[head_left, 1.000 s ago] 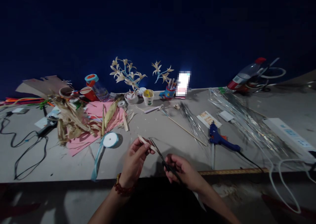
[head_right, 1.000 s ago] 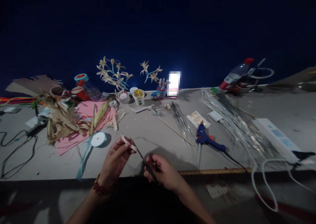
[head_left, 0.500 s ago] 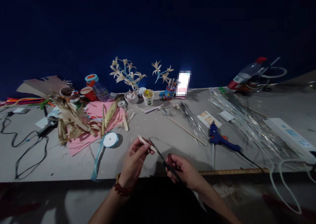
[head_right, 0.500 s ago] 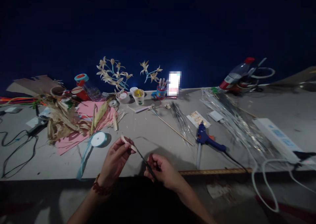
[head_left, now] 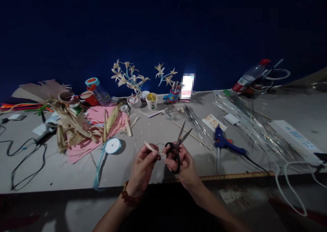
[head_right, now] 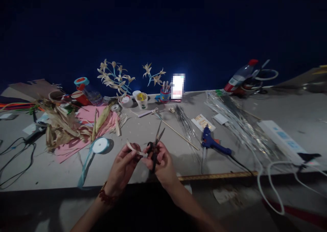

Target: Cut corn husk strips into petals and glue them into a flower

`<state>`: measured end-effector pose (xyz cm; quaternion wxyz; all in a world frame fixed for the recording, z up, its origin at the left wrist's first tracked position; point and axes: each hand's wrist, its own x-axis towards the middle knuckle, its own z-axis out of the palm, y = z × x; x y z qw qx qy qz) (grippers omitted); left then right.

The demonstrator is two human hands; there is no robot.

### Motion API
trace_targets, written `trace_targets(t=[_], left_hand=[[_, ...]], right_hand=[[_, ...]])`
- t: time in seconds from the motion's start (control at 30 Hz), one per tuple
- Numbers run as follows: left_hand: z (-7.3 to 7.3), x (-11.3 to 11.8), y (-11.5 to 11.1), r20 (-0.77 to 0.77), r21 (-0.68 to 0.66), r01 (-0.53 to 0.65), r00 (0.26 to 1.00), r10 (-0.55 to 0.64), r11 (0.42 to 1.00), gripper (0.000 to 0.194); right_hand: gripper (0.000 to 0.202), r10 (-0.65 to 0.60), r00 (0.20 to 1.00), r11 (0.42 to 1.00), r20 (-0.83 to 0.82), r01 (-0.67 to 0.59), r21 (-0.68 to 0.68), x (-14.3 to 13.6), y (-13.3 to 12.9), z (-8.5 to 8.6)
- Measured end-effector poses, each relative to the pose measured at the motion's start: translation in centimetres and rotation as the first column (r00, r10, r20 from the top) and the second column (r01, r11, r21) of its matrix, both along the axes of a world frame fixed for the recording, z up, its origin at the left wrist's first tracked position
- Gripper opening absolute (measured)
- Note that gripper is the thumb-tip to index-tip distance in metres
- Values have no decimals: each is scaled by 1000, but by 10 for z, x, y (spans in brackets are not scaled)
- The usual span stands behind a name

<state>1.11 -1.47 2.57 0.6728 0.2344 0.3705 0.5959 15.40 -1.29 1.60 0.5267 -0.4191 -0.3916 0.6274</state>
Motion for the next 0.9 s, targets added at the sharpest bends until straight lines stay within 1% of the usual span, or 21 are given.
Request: trace_targets(t=[0.07,0.1,0.13,0.17,0.2,0.23,0.27,0.3,0.33,0.37,0.4,0.47,0.5,0.53,0.57,0.6,0.63,0.7,0.73,0.8,0.9], left_hand=[[-3,1,-1,-11,9,11,1000,-11,1000,19],[-4,-1,-2,-37,16,39,999,-39,999,20],[-5,-3,-4,-91,29,76,993,-73,997,19],[-5,-7,-7,-181,43,111,978,-102,993,18],[-4,-11,-10,-301,62,140,947,-115,988,19],[-3,-16,-13,-448,104,138,891,-78,985,20],[0,-21,-16,-592,167,110,806,11,980,20],[3,-25,-18,-696,260,83,707,127,962,18],[8,-29,-20,-750,374,94,616,241,923,12],[13,-32,-21,-786,458,151,529,320,876,3],[19,-33,-21,-804,516,205,450,389,831,5],[30,-33,-19,-817,569,301,311,485,766,13],[35,-32,-17,-823,568,339,243,514,750,15],[38,-31,-15,-832,552,380,195,520,742,15],[41,-30,-12,-848,524,425,175,501,738,13],[42,-29,-10,-870,488,466,191,455,738,9],[42,-28,-8,-891,454,500,238,387,738,4],[39,-27,-5,-900,402,518,377,221,755,7],[37,-27,-4,-886,375,506,441,140,777,8],[32,-27,-2,-844,302,466,537,5,832,10],[23,-25,-2,-721,176,397,675,-157,901,15]], right_hand=[[43,-4,1000,1000,1,4,6,-3,3,1],[41,-3,1000,1000,4,3,12,-3,5,1],[40,3,1000,1000,16,-3,19,-1,7,1],[39,23,999,999,36,-24,28,1,9,2],[38,53,996,998,66,-55,34,4,10,2],[38,88,991,995,101,-92,35,7,12,3],[37,125,983,991,134,-129,27,10,14,5],[38,163,973,986,161,-167,14,13,16,7],[38,197,964,980,180,-201,1,16,18,10],[38,224,956,974,191,-226,-10,17,20,13],[38,247,948,968,201,-249,-16,19,21,18],[36,305,923,951,234,-309,-18,20,23,28],[34,331,908,940,257,-340,-12,21,24,33],[31,354,891,930,283,-368,-4,21,25,38],[29,370,876,920,309,-391,7,22,25,42],[28,382,863,912,331,-410,17,23,25,44],[28,382,858,909,344,-415,26,23,25,46],[29,370,865,914,339,-405,36,24,26,46],[31,362,876,918,319,-394,39,24,26,44],[35,352,902,927,251,-372,36,23,26,39],[42,274,952,961,139,-277,8,20,23,30]])
